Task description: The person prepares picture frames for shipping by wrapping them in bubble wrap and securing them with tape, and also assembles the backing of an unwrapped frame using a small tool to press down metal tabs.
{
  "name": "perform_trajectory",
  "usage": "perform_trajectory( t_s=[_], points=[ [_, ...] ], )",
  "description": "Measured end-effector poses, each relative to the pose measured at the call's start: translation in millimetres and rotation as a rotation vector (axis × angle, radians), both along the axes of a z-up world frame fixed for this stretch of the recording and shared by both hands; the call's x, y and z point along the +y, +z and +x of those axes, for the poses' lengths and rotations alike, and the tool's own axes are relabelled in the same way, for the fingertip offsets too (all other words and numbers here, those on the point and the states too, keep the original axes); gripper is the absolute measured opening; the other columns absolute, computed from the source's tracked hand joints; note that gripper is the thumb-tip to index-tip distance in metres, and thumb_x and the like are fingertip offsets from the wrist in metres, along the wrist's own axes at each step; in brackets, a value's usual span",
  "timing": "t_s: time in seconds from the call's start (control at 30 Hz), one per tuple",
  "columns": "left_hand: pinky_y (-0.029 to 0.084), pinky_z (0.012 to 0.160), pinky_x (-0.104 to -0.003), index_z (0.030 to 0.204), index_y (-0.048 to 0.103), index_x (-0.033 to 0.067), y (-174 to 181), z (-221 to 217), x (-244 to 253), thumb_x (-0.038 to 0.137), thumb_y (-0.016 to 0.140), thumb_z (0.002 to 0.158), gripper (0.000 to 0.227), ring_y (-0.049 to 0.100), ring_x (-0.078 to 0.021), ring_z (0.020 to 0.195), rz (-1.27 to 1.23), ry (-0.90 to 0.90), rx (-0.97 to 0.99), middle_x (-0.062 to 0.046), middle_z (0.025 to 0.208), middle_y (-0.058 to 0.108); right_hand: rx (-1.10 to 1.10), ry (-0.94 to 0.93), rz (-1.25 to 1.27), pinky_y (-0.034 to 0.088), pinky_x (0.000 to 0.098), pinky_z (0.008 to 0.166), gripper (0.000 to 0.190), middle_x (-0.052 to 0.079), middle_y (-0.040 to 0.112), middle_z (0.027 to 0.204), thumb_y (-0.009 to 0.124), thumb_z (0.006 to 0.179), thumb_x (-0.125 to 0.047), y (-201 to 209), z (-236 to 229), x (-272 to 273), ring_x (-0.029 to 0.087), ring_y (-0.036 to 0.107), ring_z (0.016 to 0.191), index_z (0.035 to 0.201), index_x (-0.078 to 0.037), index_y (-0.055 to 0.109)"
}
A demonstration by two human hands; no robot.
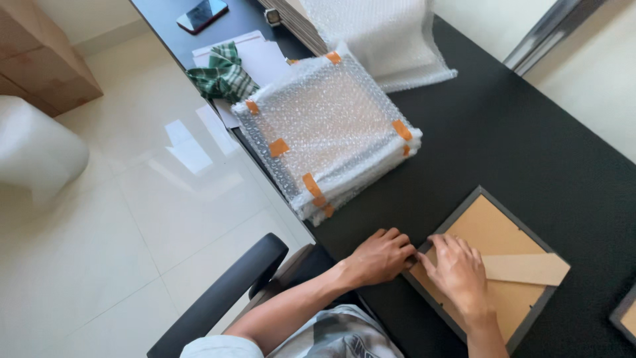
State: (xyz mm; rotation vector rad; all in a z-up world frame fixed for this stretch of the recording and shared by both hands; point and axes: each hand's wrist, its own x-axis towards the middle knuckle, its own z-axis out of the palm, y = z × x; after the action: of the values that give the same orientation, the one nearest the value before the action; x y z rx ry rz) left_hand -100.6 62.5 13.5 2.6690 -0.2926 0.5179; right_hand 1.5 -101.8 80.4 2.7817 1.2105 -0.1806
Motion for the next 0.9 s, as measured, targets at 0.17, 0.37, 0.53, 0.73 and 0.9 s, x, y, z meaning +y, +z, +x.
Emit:
perform_trajectory(
  t_s=[0.17,0.37,0.53,0.73,0.9],
  points=[
    [0.048,0.075,-0.043,0.103,0.068,0.0124,35.7,-7.3,24.7,0.031,0.065,0.097,0.019,0.06,-0.0292,0.095,-0.077,0.043,0.032,-0.007,0.1,0.063,0.104,0.013,0.098,0.05,0.0425,0.096,0.042,-0.007,0.067,0.131,0.06,0.093,-0.041,35.3,-10.8,33.3,0.021,0.062,0.122,0.132,-0.028,0.063],
    [0.048,0.079,-0.042,0.108,0.065,0.0077,100.4,-24.8,81.5,0.024,0.065,0.097,0.02,0.058,-0.03,0.091,-0.181,0.077,-0.101,-0.01,0.1,0.061,0.077,0.19,0.516,0.052,0.0345,0.09,0.029,-0.008,0.076,0.115,0.06,0.091,-0.02,42.9,-8.8,84.2,0.016,0.07,0.106,0.118,-0.024,0.071],
    [0.047,0.081,-0.042,0.106,0.064,0.0054,176.7,-31.0,179.4,0.017,0.062,0.102,0.013,0.058,-0.0314,0.087,-0.503,-0.01,-0.111,-0.012,0.095,0.061,0.096,0.217,0.721,0.055,0.0291,0.088,0.027,-0.006,0.08,0.105,0.062,0.091,-0.02,84.8,5.8,165.7,0.013,0.077,0.096,0.114,-0.024,0.076],
    [0.061,0.081,-0.033,0.116,0.07,0.008,168.2,51.3,383.2,0.017,0.062,0.1,0.02,0.071,-0.0211,0.095,-0.532,0.391,0.004,-0.01,0.115,0.072,0.079,0.432,0.766,0.053,0.0335,0.087,0.02,-0.002,0.08,0.1,0.07,0.089,-0.021,140.9,51.9,326.2,0.018,0.075,0.095,0.108,-0.017,0.075],
    [0.059,0.079,-0.042,0.106,0.077,0.0258,55.4,166.3,510.7,0.023,0.072,0.089,0.018,0.072,-0.0282,0.103,-0.049,0.649,0.229,0.0,0.105,0.072,0.2,0.196,0.43,0.059,0.0479,0.092,0.023,0.002,0.077,0.109,0.059,0.099,-0.029,112.8,116.9,472.3,0.026,0.075,0.109,0.117,-0.021,0.072]
  ],
)
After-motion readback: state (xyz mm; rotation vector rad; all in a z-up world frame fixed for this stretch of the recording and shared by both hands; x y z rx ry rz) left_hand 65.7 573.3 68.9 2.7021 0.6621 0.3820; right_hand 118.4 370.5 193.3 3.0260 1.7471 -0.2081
